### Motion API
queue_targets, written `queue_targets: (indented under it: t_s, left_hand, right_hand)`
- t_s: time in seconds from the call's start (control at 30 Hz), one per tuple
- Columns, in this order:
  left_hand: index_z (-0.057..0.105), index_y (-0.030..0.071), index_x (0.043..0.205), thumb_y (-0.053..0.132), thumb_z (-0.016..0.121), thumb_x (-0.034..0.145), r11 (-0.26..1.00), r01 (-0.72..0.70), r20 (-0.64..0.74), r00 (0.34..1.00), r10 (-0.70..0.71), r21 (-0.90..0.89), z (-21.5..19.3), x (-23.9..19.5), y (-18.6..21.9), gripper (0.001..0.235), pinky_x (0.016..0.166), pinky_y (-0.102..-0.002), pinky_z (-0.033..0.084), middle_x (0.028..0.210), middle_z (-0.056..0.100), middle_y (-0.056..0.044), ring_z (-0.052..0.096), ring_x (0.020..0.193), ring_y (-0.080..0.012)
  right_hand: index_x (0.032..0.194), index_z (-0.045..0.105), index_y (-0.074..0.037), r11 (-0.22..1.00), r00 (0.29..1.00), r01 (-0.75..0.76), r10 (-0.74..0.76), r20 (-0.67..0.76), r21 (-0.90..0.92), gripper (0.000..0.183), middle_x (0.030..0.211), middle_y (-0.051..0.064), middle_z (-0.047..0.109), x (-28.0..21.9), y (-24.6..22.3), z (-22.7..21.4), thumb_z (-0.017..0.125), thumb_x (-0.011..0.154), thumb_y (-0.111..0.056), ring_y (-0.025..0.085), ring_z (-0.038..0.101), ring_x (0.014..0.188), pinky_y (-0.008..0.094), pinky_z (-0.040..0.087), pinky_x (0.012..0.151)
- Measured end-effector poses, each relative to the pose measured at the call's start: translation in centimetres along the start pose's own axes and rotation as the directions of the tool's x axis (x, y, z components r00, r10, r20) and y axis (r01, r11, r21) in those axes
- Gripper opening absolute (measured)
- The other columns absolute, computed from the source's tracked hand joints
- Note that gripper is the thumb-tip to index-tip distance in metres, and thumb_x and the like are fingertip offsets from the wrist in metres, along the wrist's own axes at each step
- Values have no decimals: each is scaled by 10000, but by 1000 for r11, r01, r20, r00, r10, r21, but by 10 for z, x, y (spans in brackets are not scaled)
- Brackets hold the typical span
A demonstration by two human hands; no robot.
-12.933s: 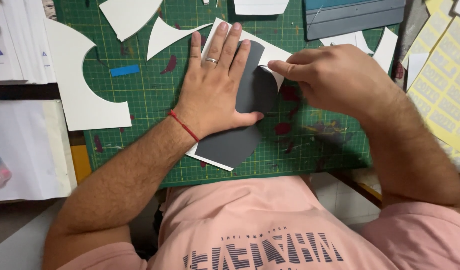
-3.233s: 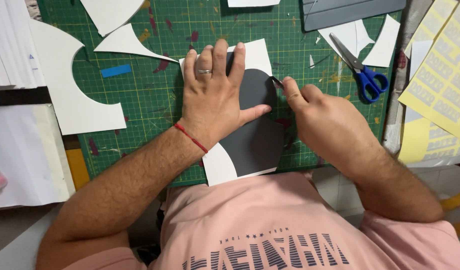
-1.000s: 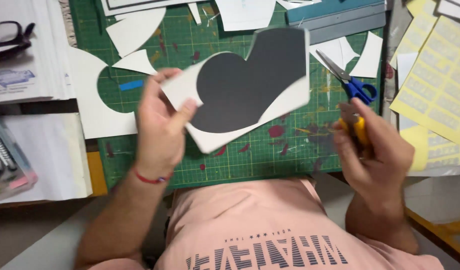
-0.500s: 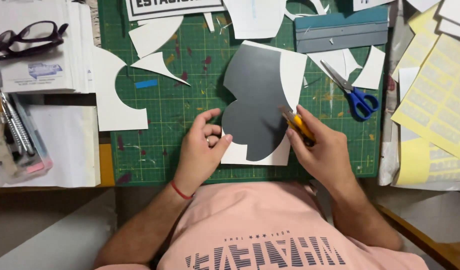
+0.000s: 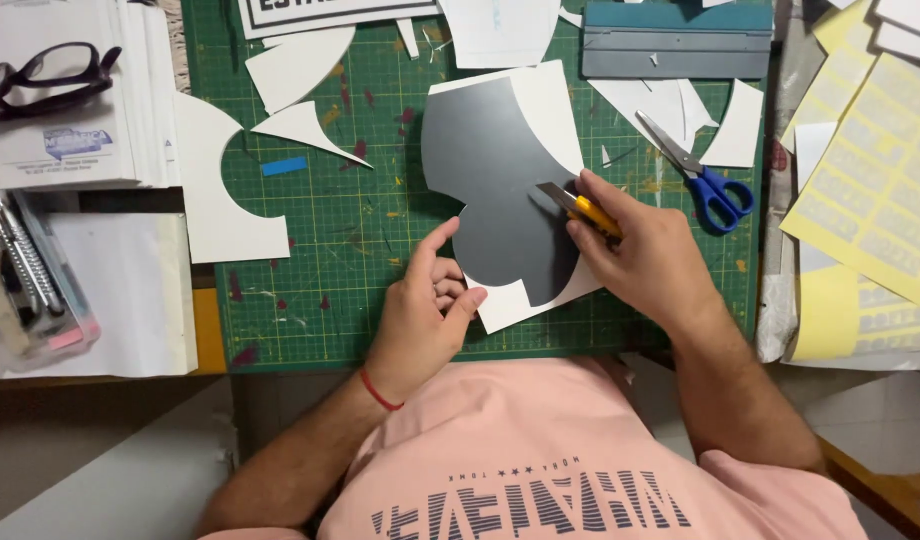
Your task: Using a utility knife to precisely cut a specific shape out of a board on a cutting mat.
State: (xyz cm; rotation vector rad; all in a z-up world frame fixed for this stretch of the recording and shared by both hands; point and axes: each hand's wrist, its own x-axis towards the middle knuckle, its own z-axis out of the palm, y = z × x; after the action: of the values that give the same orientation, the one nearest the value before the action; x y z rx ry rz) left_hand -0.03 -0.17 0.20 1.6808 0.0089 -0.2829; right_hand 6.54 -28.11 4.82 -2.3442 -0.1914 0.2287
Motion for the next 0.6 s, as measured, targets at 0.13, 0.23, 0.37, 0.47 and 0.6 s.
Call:
queue_targets:
  t_s: [0.13, 0.23, 0.37, 0.47, 0.6]
  left_hand:
    - [379, -15, 1728, 38, 790, 1030, 994, 2, -18, 1000, 0, 113, 3, 1, 8, 812, 689, -399, 693, 1014, 734, -241, 782, 778, -299]
    - [415, -17, 1700, 108, 816, 1018, 975, 26, -16, 1000, -23, 223, 6, 3, 4, 802, 588, -360, 666, 890, 766, -155, 766, 663, -247]
    - [671, 110, 1511, 331, 826, 1043, 745, -228, 57, 967, 247, 627, 6, 4, -18, 540, 570, -335, 591, 871, 746, -17, 739, 684, -212]
    - [799, 199, 1381, 485, 756, 1072, 377, -433, 226, 847, 481, 819, -6, 10, -21, 423, 666, -352, 571, 1156, 706, -27, 697, 941, -261]
    - [781, 249, 1397, 568, 536, 1150, 166, -611, 443, 710, 547, 774, -30, 10, -15, 472, 793, -426, 516, 1299, 635, -74, 605, 1076, -323]
  right_hand:
    - [1570, 709, 62, 997, 998, 62, -63, -18, -40, 574, 1280, 306, 811, 8, 5, 0, 853, 1026, -47, 572, 779, 1072, 566, 643, 822]
    - [1586, 707, 42, 996, 998, 64, -65, -11, -66, 564, 1242, 306, 816, 11, 3, 0, 823, 1043, -62, 565, 776, 1049, 570, 645, 794]
    - [1631, 692, -19, 986, 996, 90, -89, 13, -141, 603, 1222, 272, 829, 16, 14, 2, 833, 1049, -91, 503, 801, 1005, 526, 656, 792]
    - [1656, 683, -57, 966, 996, 87, -78, 48, -245, 684, 1205, 255, 841, 16, 8, -1, 891, 1010, -143, 478, 816, 990, 512, 659, 790]
    - [1663, 688, -112, 902, 993, 101, -66, 98, -420, 760, 1203, 206, 863, 20, 8, -3, 945, 960, -242, 428, 840, 995, 491, 668, 807]
